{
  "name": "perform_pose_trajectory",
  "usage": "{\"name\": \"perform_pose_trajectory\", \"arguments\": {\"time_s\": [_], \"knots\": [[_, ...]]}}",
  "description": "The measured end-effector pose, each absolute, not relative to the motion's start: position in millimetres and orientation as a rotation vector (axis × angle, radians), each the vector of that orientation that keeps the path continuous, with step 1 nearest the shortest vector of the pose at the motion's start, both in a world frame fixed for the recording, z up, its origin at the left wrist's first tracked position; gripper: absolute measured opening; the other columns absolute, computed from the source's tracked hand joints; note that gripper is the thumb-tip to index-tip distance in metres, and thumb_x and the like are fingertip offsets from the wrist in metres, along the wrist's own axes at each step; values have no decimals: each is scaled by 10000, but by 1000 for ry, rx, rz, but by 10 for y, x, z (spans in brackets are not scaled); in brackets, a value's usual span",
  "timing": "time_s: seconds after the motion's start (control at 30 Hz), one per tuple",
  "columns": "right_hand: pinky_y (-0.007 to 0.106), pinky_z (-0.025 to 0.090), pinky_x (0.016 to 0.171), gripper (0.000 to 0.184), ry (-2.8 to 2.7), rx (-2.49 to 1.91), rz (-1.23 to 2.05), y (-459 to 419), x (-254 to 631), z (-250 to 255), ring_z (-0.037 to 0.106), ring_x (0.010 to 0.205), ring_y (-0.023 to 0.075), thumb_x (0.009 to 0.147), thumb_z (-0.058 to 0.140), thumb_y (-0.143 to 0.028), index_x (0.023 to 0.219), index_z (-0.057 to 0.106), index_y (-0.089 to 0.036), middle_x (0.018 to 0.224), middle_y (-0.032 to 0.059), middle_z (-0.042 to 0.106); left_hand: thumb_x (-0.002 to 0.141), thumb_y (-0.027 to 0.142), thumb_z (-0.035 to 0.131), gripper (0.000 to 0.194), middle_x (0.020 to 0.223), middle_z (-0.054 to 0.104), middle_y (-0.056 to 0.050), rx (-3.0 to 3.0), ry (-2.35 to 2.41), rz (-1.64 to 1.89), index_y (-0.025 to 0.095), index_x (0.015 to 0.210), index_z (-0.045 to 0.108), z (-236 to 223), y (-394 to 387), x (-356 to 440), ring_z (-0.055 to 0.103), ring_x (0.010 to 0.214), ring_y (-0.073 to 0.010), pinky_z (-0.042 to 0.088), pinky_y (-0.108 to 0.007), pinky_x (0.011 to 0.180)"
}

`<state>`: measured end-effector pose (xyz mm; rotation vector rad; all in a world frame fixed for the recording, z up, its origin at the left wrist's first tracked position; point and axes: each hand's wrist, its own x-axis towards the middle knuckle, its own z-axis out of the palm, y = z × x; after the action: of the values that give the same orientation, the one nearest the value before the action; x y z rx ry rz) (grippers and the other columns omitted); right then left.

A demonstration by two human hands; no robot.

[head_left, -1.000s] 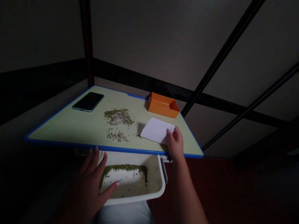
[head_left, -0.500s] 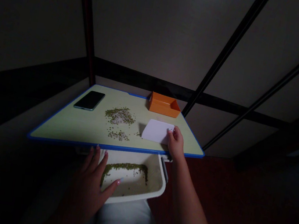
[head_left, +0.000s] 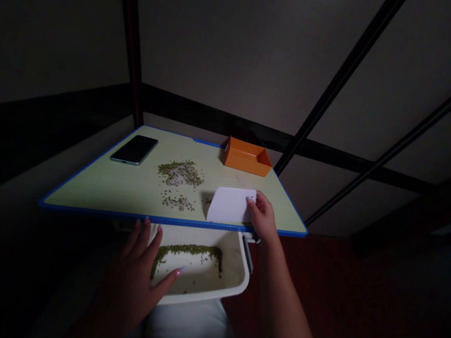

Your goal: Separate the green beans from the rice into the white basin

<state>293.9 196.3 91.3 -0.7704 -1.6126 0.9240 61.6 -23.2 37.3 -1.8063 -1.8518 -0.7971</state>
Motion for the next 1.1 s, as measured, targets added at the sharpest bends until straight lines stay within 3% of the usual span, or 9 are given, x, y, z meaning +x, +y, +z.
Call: {"name": "perform_pose_trajectory", "arguments": {"time_s": [0.37, 0.6, 0.7, 0.8, 0.9, 1.1], "knots": [[277, 457, 644, 297, -1534, -806, 880, 1940, 2928, 946, 568, 711, 172, 794, 605, -490, 887, 589, -208, 773, 8, 635, 861, 568, 474, 731, 1514, 405, -277, -1817, -1903, -805, 77, 1401, 430, 332, -225, 612, 328, 1447, -414, 471, -548, 1047], [232, 394, 548, 298, -1443, -847, 693, 1774, 2936, 910, 469, 596, 126, 838, 569, -493, 743, 464, -231, 651, -44, 494, 857, 576, 474, 747, 1537, 385, -251, -1814, -1910, -819, 96, 1426, 407, 313, -228, 610, 314, 1458, -396, 465, -541, 1054], [228, 382, 503, 256, -1472, -849, 633, 1524, 2986, 865, 474, 558, 127, 869, 576, -410, 713, 468, -237, 613, -49, 489, 857, 584, 475, 748, 1512, 415, -267, -1818, -1894, -811, 83, 1411, 424, 318, -227, 612, 327, 1450, -402, 475, -533, 1043], [261, 501, 626, 63, -1654, -808, 490, 1255, 3054, 841, 642, 698, 164, 875, 590, -255, 816, 599, -238, 741, 1, 671, 863, 580, 468, 745, 1503, 422, -277, -1821, -1880, -815, 79, 1412, 420, 318, -220, 606, 350, 1435, -414, 484, -539, 1030], [314, 572, 796, 252, -1920, -663, 275, 1079, 3074, 863, 728, 936, 200, 867, 508, -99, 1001, 656, -254, 997, 60, 767, 862, 590, 460, 755, 1499, 417, -292, -1832, -1865, -828, 70, 1408, 419, 312, -210, 590, 362, 1422, -434, 485, -561, 1020], [346, 609, 845, 330, -2100, -509, 14, 1017, 2977, 906, 750, 968, 201, 830, 460, -32, 989, 662, -238, 1008, 97, 781, 855, 589, 466, 769, 1521, 403, -266, -1842, -1864, -839, 102, 1442, 374, 306, -219, 584, 322, 1449, -415, 469, -561, 1041]]}}
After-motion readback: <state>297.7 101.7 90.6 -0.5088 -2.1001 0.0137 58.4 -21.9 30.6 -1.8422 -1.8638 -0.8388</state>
